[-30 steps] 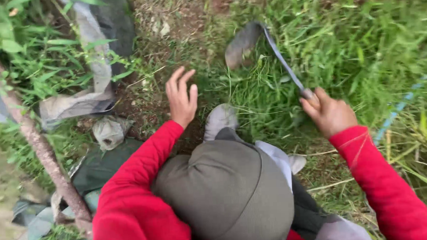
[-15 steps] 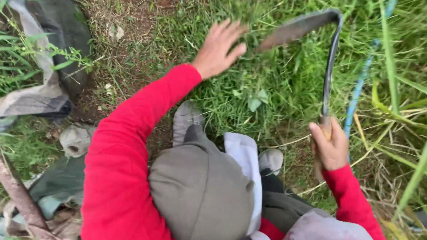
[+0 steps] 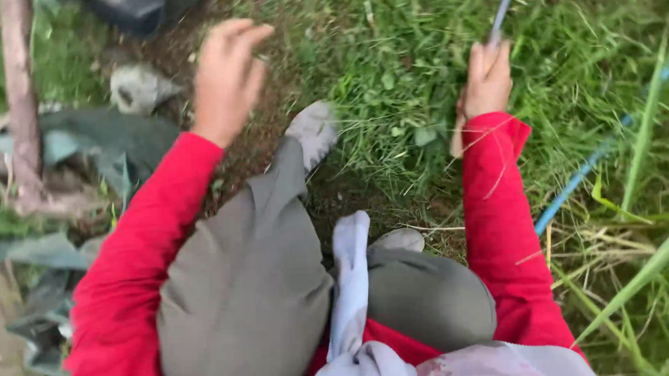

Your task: Using a hand scythe to clear grass and weeds from the ground.

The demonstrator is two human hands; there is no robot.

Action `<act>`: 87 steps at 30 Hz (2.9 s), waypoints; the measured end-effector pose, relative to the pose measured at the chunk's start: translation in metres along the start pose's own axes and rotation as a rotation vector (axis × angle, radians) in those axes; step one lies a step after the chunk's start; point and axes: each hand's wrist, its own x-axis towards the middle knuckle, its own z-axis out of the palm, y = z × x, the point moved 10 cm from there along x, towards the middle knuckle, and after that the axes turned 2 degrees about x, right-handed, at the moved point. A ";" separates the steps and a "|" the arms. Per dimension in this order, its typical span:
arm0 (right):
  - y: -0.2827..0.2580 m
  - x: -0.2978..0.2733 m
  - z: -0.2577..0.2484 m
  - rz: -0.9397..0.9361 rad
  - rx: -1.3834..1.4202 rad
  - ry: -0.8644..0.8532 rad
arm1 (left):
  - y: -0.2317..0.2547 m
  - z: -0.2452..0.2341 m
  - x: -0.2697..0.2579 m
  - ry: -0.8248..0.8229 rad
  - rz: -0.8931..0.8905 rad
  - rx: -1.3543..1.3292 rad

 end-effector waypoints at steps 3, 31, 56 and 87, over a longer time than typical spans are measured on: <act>-0.026 0.072 0.053 -0.154 -0.365 0.002 | -0.031 -0.077 -0.043 0.107 -0.191 0.016; -0.123 -0.126 0.016 0.824 -0.134 -0.177 | 0.062 0.133 -0.027 -0.420 0.981 -0.104; -0.189 0.004 0.100 0.662 0.014 -0.311 | -0.073 0.129 -0.054 -0.508 0.221 -0.090; -0.272 0.039 0.073 0.087 0.119 -0.091 | -0.082 0.148 -0.087 -0.676 0.298 -0.131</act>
